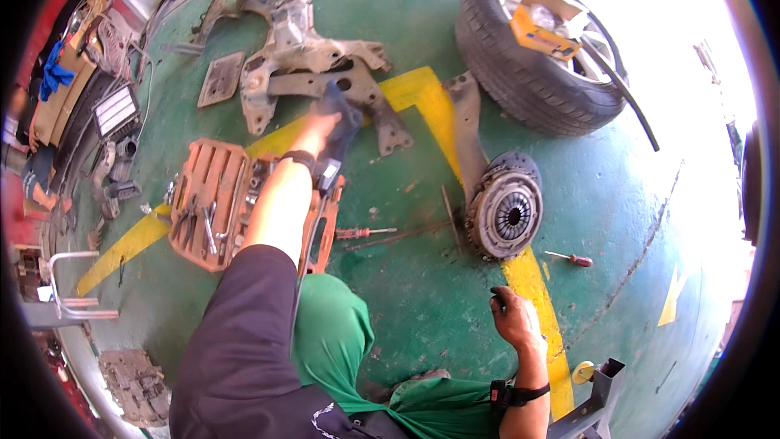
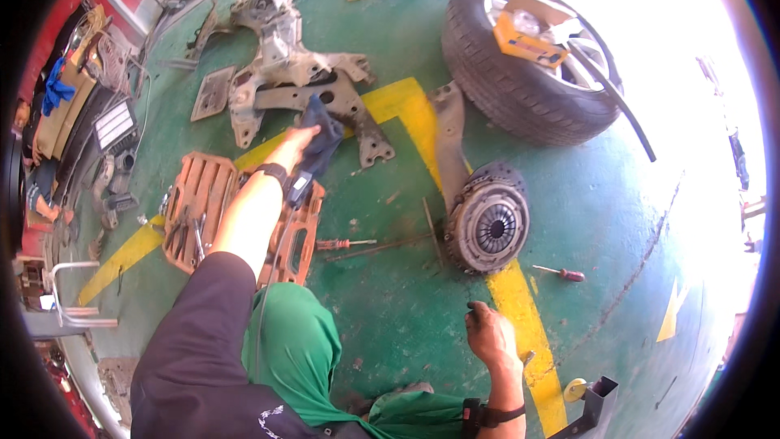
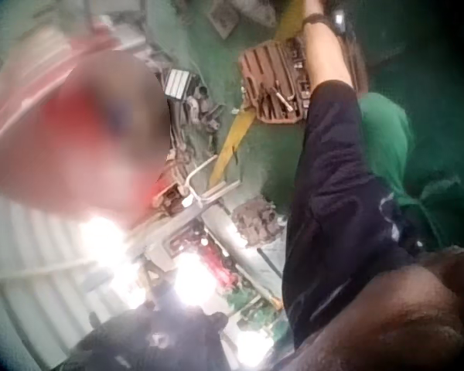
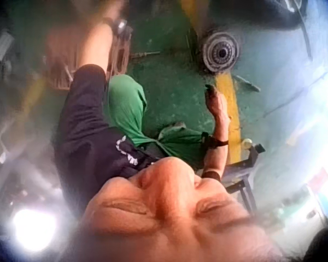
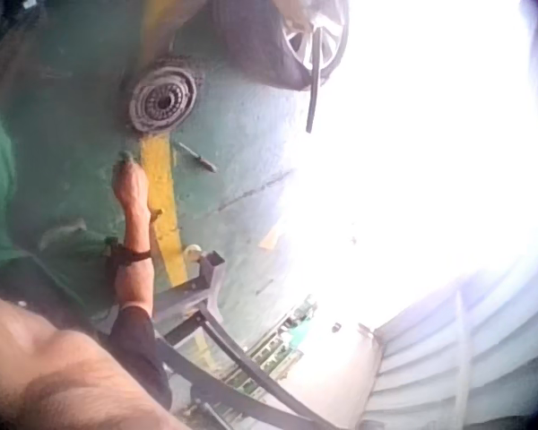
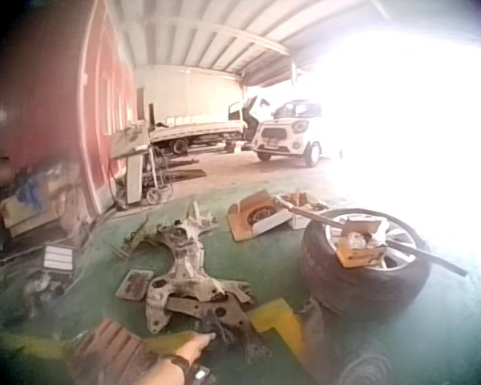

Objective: The person uses a screwdriver to pry and remove a clutch assembly from a vehicle engine under a lift, then sits on the floor to wipe a clutch disc and a pressure plate with a cloth, and handles a transmission housing.

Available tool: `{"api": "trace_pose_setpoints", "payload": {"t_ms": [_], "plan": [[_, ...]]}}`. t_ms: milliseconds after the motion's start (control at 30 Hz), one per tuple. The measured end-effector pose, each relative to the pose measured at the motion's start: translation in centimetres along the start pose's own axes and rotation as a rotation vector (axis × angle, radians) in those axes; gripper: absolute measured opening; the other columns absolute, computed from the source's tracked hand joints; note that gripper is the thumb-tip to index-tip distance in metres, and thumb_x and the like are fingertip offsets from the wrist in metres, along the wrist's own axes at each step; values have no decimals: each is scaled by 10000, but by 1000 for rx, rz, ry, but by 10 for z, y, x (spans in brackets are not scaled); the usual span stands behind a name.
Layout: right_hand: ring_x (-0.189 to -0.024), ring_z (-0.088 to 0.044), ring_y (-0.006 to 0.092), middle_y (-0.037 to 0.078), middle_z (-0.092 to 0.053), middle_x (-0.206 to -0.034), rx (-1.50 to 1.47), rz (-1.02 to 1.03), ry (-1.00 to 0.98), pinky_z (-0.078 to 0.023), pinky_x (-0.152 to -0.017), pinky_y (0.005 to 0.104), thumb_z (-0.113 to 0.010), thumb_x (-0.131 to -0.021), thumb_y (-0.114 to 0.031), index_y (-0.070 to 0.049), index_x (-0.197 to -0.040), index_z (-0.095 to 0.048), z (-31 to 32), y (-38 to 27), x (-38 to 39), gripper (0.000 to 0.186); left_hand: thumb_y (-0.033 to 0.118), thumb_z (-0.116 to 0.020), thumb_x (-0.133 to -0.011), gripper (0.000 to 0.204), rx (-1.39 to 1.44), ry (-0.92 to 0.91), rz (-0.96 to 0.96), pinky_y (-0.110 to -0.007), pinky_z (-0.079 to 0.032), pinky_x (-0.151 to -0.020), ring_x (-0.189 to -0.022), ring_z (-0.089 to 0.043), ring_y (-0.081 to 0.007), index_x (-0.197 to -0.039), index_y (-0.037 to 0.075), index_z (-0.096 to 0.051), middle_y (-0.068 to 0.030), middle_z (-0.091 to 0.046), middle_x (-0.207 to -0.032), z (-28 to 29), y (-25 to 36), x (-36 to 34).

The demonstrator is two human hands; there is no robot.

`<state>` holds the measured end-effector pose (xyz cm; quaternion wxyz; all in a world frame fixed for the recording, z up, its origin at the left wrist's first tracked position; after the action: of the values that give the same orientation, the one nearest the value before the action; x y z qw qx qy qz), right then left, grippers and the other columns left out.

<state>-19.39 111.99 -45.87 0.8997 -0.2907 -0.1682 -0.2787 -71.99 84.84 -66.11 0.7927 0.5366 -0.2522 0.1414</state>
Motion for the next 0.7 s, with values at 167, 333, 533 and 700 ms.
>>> {"api": "trace_pose_setpoints", "payload": {"t_ms": [167, 333, 533, 700], "plan": [[-898, -664, 372, 186, -695, -934, -19, 20, 50, -524, -777, 446, -608, -888, -162, -64, -1118, -635, 9, 2, 4, 252, 259, -772, -787, 966, -322, 137, -241, -372, -333, -1107, -1354, -400, -259, -1515, 52, -172, -157, -387, -1483, -9, 33, 41], [-912, -646, 382, 193, -679, -956, 3, -47, -4, -512, -789, 468, -590, -895, -210, -81, -1121, -623, -3, 20, 13, 262, 334, -738, -795, 776, -581, 192, -203, -369, -406, -1043, -1287, -496, -290, -1399, -3, -387, -194, -509, -1381, -25, 23, 46], [-926, -644, 390, 200, -679, -990, -46, -51, 64, -514, -808, 463, -593, -895, -181, -79, -1120, -630, -6, 23, 17, 251, 173, -580, -743, 458, -477, 312, 0, -385, -463, -970, -1160, -600, -335, -1137, -49, -648, -244, -620, -1221, -9, -15, 35], [-938, -688, 325, 203, -693, -985, -436, -12, 242, -532, -810, 372, -590, -903, -95, -14, -1142, -616, 13, 16, 2, 253, 168, -623, -680, 496, -444, 135, -399, -359, -489, -892, -1015, -638, -332, -1109, -80, -628, -219, -668, -1094, -31, 100, 108]]}}
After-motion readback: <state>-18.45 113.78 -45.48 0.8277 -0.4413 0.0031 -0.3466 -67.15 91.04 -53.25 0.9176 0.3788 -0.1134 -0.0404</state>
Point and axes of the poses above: each hand's wrist, its own x-axis away from the middle knuckle, its own z-axis out of the back of the hand, y = z × x, the point moved 8 cm from there along -x, towards the middle knuckle
